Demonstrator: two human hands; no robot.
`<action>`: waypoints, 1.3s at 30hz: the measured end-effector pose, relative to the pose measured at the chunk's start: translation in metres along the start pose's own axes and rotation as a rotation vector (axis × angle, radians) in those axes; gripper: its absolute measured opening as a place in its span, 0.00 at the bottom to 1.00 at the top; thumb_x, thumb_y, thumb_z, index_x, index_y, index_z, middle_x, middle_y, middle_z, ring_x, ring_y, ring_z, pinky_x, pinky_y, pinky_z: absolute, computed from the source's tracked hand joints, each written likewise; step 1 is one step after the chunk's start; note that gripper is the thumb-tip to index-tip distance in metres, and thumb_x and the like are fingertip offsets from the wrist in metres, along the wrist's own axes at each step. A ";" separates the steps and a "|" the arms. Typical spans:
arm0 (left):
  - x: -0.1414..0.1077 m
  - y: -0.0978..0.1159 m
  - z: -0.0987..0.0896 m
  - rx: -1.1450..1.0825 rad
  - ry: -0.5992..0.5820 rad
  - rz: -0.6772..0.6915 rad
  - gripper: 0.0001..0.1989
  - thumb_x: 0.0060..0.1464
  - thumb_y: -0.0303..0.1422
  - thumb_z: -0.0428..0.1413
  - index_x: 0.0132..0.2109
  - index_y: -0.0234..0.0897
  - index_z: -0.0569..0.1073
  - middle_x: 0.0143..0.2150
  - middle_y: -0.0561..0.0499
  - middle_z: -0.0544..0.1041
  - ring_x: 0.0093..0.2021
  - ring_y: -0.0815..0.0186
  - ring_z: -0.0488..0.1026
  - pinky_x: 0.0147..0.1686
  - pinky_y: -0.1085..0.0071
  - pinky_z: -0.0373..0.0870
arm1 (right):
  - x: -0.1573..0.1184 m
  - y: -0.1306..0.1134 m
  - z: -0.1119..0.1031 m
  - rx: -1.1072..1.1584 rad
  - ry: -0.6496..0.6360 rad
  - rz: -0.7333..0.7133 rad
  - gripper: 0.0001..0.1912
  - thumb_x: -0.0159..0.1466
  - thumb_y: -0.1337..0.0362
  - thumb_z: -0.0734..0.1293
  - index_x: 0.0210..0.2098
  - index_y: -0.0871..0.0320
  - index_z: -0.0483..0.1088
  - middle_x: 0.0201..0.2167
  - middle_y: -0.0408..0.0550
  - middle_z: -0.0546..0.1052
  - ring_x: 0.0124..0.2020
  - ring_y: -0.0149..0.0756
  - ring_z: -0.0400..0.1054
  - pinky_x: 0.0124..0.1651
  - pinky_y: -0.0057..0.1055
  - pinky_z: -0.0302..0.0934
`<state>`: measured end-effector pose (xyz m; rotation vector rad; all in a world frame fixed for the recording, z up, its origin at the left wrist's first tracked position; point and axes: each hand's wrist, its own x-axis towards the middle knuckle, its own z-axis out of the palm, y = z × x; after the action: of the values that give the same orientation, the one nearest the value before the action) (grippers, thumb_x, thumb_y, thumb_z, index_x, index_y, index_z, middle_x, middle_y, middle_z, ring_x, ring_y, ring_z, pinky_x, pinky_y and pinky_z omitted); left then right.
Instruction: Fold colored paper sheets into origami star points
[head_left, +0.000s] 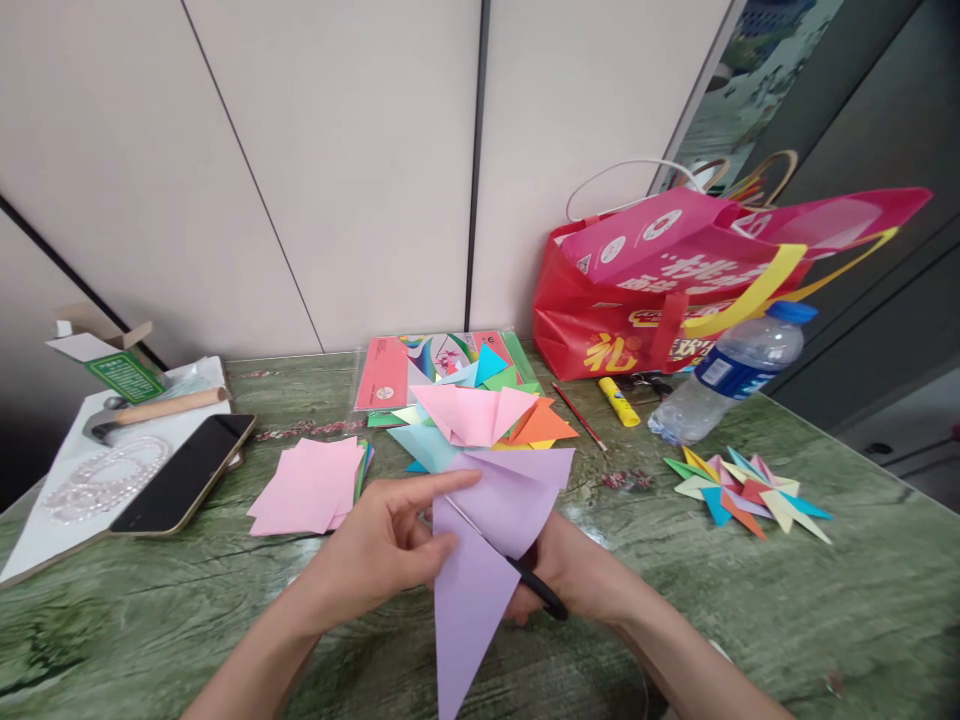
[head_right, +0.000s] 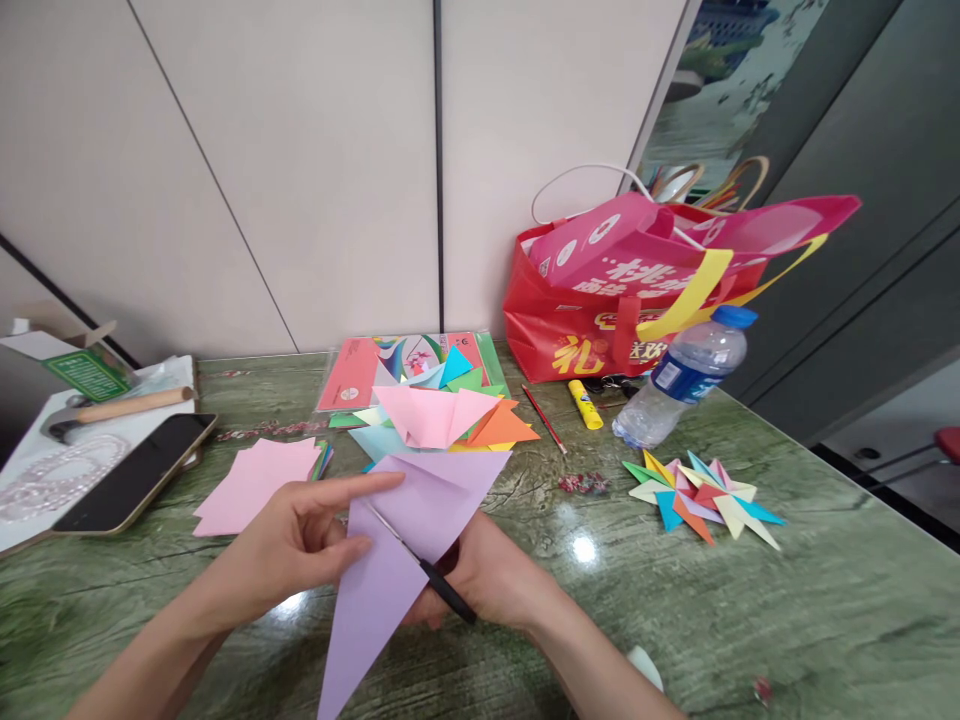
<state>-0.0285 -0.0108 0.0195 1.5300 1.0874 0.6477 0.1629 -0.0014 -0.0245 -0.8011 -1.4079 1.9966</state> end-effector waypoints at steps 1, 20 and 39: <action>0.000 0.000 0.000 -0.009 -0.006 0.002 0.25 0.51 0.25 0.52 0.58 0.38 0.65 0.17 0.64 0.49 0.17 0.76 0.44 0.16 0.78 0.40 | 0.000 0.000 0.000 -0.004 -0.001 -0.002 0.10 0.40 0.75 0.71 0.21 0.61 0.67 0.18 0.37 0.68 0.19 0.24 0.57 0.18 0.20 0.55; 0.000 0.001 0.001 -0.046 -0.037 -0.008 0.25 0.53 0.27 0.52 0.59 0.40 0.62 0.17 0.63 0.50 0.18 0.75 0.44 0.17 0.77 0.40 | -0.001 0.001 -0.002 -0.023 0.014 0.059 0.15 0.42 0.75 0.68 0.30 0.60 0.70 0.19 0.36 0.69 0.17 0.23 0.57 0.16 0.18 0.55; 0.001 -0.004 0.005 -0.109 -0.054 -0.021 0.26 0.51 0.28 0.53 0.58 0.39 0.62 0.20 0.61 0.54 0.19 0.75 0.46 0.19 0.76 0.43 | -0.003 0.000 -0.001 0.000 0.014 0.050 0.12 0.41 0.73 0.70 0.26 0.59 0.70 0.18 0.36 0.69 0.16 0.22 0.57 0.16 0.18 0.52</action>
<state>-0.0250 -0.0128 0.0140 1.4328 1.0101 0.6372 0.1653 -0.0033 -0.0245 -0.8568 -1.3926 2.0244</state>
